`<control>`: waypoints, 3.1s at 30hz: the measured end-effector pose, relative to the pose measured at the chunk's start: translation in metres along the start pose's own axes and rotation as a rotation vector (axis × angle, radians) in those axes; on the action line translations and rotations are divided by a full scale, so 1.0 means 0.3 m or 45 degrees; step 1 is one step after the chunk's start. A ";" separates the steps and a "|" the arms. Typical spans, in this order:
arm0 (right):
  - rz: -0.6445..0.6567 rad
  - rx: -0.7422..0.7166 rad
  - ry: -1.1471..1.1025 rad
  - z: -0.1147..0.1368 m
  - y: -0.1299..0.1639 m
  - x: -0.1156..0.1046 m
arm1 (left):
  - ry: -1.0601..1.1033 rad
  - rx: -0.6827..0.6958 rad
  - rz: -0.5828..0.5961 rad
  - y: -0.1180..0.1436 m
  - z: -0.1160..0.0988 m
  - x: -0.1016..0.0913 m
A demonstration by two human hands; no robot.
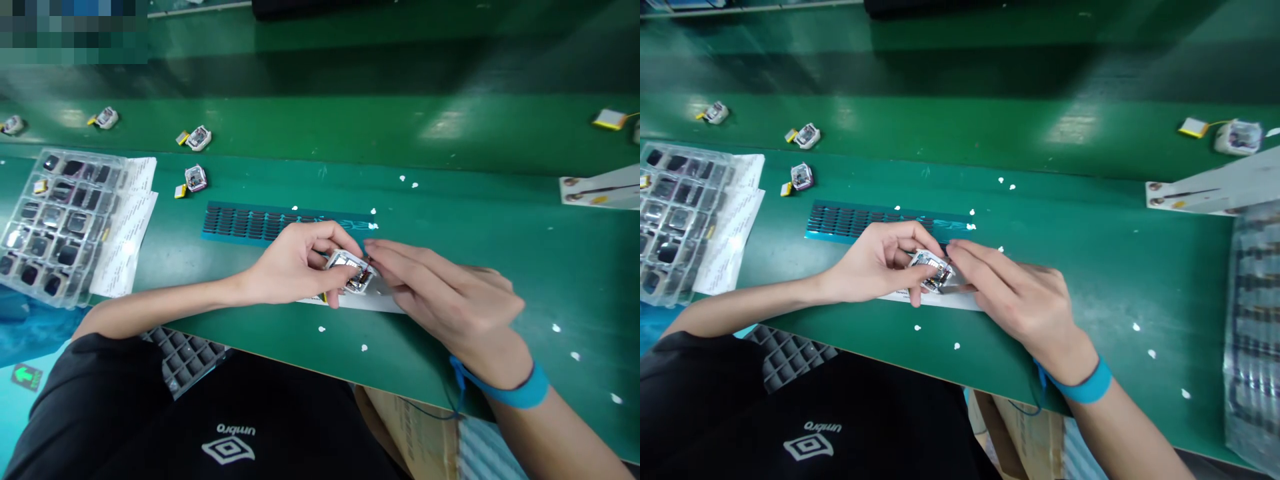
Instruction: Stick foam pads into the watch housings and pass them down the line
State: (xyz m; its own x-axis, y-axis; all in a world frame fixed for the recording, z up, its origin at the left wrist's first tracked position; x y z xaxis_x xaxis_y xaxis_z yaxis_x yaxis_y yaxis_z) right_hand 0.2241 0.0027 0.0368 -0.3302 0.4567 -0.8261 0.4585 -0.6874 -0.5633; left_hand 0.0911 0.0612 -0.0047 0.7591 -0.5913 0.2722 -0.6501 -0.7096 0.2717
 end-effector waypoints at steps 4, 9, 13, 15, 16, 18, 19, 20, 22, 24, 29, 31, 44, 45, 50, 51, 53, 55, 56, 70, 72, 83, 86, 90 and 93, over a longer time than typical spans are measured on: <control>-0.035 -0.011 -0.031 -0.003 0.026 -0.003 | -0.039 0.073 -0.076 -0.004 -0.004 -0.021; -0.021 -0.054 -0.104 0.031 0.006 -0.002 | -0.077 0.128 -0.101 0.003 0.005 -0.018; -0.003 -0.086 -0.115 0.066 0.002 -0.006 | -0.212 0.212 -0.125 0.030 -0.002 0.004; -0.013 -0.065 -0.089 0.075 0.007 -0.011 | -0.258 0.272 -0.172 0.047 -0.010 0.009; -0.017 -0.052 -0.068 0.080 0.009 -0.012 | -0.273 0.299 -0.199 0.054 -0.013 0.010; -0.039 -0.032 -0.020 0.091 0.010 -0.017 | -0.295 0.345 -0.247 0.063 -0.015 0.008; -0.033 -0.020 -0.006 0.096 0.009 -0.015 | -0.311 0.365 -0.267 0.065 -0.015 0.006; -0.017 -0.005 -0.007 0.099 0.006 -0.011 | -0.335 0.382 -0.287 0.065 -0.014 0.001; -0.017 0.040 -0.056 0.098 -0.003 -0.011 | -0.390 0.419 -0.314 0.063 -0.017 -0.008; -0.034 0.132 -0.171 0.078 -0.016 -0.014 | -0.435 0.447 -0.300 0.058 -0.022 -0.013; 0.043 0.526 -0.579 -0.017 -0.021 0.032 | -0.551 0.503 -0.200 0.056 -0.054 0.004; 0.080 0.667 -0.720 -0.043 -0.009 0.064 | -0.633 0.494 -0.150 0.056 -0.065 0.017; -0.045 0.798 -1.127 -0.109 -0.027 0.057 | -1.267 0.219 0.291 0.044 -0.098 0.033; -0.061 0.810 -1.042 -0.119 -0.023 0.046 | -1.396 0.194 0.309 0.042 -0.086 0.034; 0.249 0.934 -0.884 -0.149 0.007 0.106 | -1.871 0.115 0.403 0.029 -0.024 0.040; 0.298 0.950 -0.896 -0.151 0.010 0.120 | -1.902 0.116 0.415 0.028 -0.020 0.042; 0.338 0.943 -0.911 -0.151 0.007 0.135 | -1.927 0.114 0.432 0.028 -0.016 0.043; 0.369 0.923 -0.945 -0.142 0.001 0.148 | -1.941 0.107 0.438 0.028 -0.018 0.041; 0.385 0.920 -0.966 -0.137 0.000 0.154 | -1.950 0.104 0.440 0.028 -0.019 0.040; 0.505 0.927 -1.244 -0.148 0.021 0.218 | -1.810 0.098 0.358 0.018 -0.024 0.021; 0.499 0.912 -1.309 -0.151 0.017 0.224 | -1.763 0.077 0.337 0.015 -0.024 0.014; 0.563 0.961 -1.450 -0.162 0.026 0.253 | -1.455 0.007 0.242 -0.006 -0.025 -0.020; 0.535 1.030 -1.448 -0.171 0.027 0.246 | -1.410 0.012 0.243 -0.011 -0.029 -0.021; 0.335 1.191 -1.417 -0.201 0.021 0.205 | -1.353 0.045 0.232 -0.009 -0.031 -0.020; 0.095 1.230 -1.421 -0.206 0.009 0.151 | -1.023 0.086 0.169 -0.007 -0.044 -0.021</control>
State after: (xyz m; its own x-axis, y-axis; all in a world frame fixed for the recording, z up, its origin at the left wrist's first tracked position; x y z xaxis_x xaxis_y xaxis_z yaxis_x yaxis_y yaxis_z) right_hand 0.2613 0.0565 -0.0031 -0.9860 0.0511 -0.1590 -0.0642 -0.9949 0.0783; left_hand 0.0872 0.0715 0.0051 0.4844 -0.7480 -0.4537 -0.7524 -0.6208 0.2202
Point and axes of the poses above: each hand's wrist, its own y-axis away from the middle knuckle, its own x-axis out of the palm, z = x × y, the point moved 9 cm from there along -y, towards the middle knuckle, and after that the axes turned 6 degrees about y, right-handed, at the moved point
